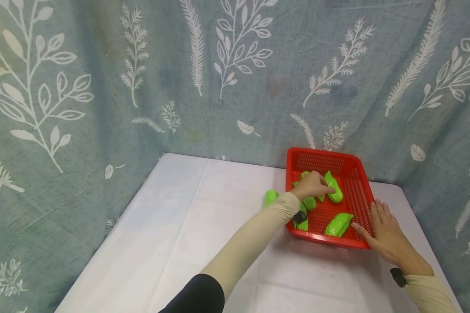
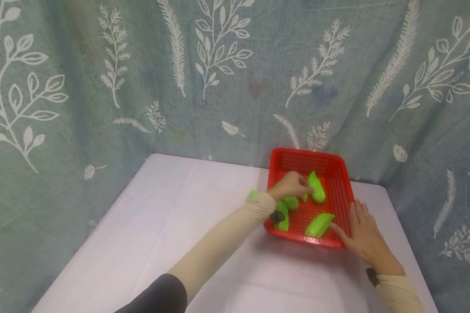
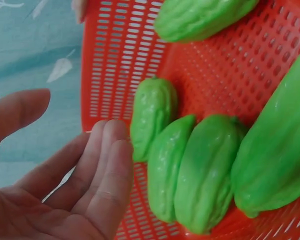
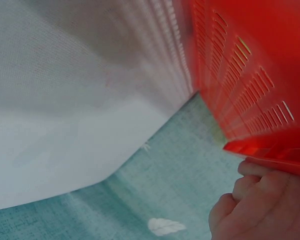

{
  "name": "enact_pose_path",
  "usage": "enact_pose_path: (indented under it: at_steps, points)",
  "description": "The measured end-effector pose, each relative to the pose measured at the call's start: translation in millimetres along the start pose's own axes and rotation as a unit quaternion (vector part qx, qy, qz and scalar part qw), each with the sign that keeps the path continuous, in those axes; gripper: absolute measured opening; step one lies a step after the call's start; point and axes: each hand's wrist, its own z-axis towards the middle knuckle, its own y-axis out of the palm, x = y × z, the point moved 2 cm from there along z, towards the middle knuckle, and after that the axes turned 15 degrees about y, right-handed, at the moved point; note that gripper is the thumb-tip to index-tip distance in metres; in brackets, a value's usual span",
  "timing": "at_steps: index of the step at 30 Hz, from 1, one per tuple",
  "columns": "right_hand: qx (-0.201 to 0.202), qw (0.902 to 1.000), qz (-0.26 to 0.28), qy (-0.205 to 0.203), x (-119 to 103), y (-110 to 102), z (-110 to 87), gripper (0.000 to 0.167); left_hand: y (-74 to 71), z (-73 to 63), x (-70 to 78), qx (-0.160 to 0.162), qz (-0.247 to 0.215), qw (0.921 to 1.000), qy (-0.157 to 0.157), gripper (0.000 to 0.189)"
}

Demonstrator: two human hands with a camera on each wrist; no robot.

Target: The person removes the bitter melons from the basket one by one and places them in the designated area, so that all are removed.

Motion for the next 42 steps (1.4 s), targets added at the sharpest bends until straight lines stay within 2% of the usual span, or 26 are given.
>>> enact_pose_path:
  at_steps: [4,8,15,20,25,30,34,37,42]
  points:
    - [-0.015,0.9999,-0.001,0.008,2.1,0.4,-0.3,0.107,7.9,2.2,-0.8,-0.033,0.002,0.9995,-0.003,0.039]
    - [-0.022,0.9997,0.0,0.01,2.0,-1.1,-0.9,0.106,14.5,5.5,-0.6,-0.047,0.006,0.9989,-0.004,0.049]
    - [-0.017,0.9998,0.002,0.007,2.1,-2.4,0.8,0.105,31.1,10.8,0.7,-0.075,0.055,0.9956,0.013,0.054]
    - [-0.022,0.9997,-0.001,0.01,2.9,-0.3,-0.1,0.106,43.6,9.0,-0.9,-0.11,0.085,0.9902,0.009,0.057]
    - [-0.019,0.9997,-0.001,0.014,2.3,0.7,-0.8,0.106,48.0,6.7,-2.0,-0.119,0.11,0.9868,0.002,0.054]
    - [-0.018,0.9997,0.006,0.015,0.5,2.0,-1.2,0.106,52.6,3.2,-3.2,-0.134,0.149,0.9796,-0.014,0.041]
    - [-0.02,0.9996,0.006,0.017,-1.9,2.5,-2.8,0.107,55.9,0.9,-3.3,-0.151,0.155,0.9756,-0.036,0.034]
    - [-0.022,0.9995,0.006,0.021,-3.1,2.0,-3.5,0.108,57.9,-0.4,-1.4,-0.172,0.158,0.9713,-0.043,0.034]
    - [-0.023,0.9994,0.008,0.026,-3.8,1.8,-3.8,0.109,59.2,-5.2,4.6,-0.184,0.16,0.9687,-0.044,0.034]
